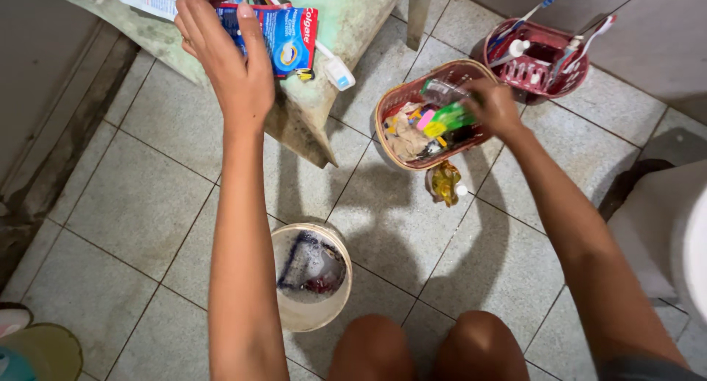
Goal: The person kneels on the bathroom floor and organizes toiletries from a basket onto a nearby stool. They handle items such as toothpaste, toothbrushes, and small bottles, placing them in a more orderly arrangement.
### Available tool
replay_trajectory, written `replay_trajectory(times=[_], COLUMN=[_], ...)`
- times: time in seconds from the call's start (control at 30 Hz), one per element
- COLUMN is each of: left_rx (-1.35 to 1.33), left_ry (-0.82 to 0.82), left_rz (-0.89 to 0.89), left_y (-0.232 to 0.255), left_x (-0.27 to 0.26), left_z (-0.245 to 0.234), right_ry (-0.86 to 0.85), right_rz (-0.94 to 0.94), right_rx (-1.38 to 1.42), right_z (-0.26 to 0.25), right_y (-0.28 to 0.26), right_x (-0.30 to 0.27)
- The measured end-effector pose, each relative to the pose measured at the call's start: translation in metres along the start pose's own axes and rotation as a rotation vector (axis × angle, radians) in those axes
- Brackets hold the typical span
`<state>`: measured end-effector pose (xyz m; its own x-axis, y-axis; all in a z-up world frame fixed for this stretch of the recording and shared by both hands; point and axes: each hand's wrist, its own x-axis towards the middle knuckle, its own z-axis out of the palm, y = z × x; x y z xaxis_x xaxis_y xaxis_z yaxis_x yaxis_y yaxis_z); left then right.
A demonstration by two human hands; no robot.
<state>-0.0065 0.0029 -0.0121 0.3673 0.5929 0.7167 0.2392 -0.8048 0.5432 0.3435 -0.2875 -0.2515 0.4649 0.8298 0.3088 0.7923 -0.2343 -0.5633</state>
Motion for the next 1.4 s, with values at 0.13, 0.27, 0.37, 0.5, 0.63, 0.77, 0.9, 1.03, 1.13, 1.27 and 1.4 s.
replay_trajectory(times=[0.13, 0.27, 0.37, 0.5, 0.63, 0.77, 0.9, 1.03, 1.13, 1.27, 1.4], left_rx=[-0.047, -0.107, -0.410, -0.829, -1.082, -1.041, -1.049, -1.109, -1.075, -1.186, -1.237], left_ry=[0.146, 0.053, -0.225, -0.269, -0.243, -0.187, -0.194, -0.444, -0.471, -0.331, -0.389], left_rz=[0.148, 0.228, -0.260, -0.835, -0.887, -0.896, -0.838, -0.929, -0.839, -0.968, -0.994], left_y=[-0.003, 0.038, 0.107, 0.122, 0.105, 0.102, 0.106, 0.109, 0.113, 0.120, 0.128], left_x=[-0.014, -0.087, -0.179, -0.210, -0.218, -0.210, -0.200, -0.197, -0.197, -0.195, -0.187], left_z=[0.004, 0.034, 0.087, 0.175, 0.204, 0.201, 0.194, 0.192, 0.194, 0.200, 0.199], right_ry=[0.104, 0.253, 0.313, 0.295, 0.212, 0.036, -0.087, -0.037, -0.031, -0.171, -0.158], right_rz=[0.012, 0.189, 0.344, 0.526, 0.319, 0.270, 0.319, 0.351, 0.346, 0.260, 0.234], right_rx=[-0.010, 0.312, 0.691, 1.119, 0.922, 0.724, 0.714, 0.839, 0.818, 0.631, 0.438], right_z=[-0.039, -0.051, -0.051, -0.052, -0.065, -0.074, -0.068, -0.061, -0.065, -0.078, -0.080], right_y=[-0.008, -0.027, -0.055, -0.109, -0.144, -0.146, -0.130, -0.119, -0.120, -0.128, -0.125], right_x=[-0.010, -0.019, -0.028, -0.040, -0.057, -0.062, -0.067, -0.071, -0.074, -0.078, -0.082])
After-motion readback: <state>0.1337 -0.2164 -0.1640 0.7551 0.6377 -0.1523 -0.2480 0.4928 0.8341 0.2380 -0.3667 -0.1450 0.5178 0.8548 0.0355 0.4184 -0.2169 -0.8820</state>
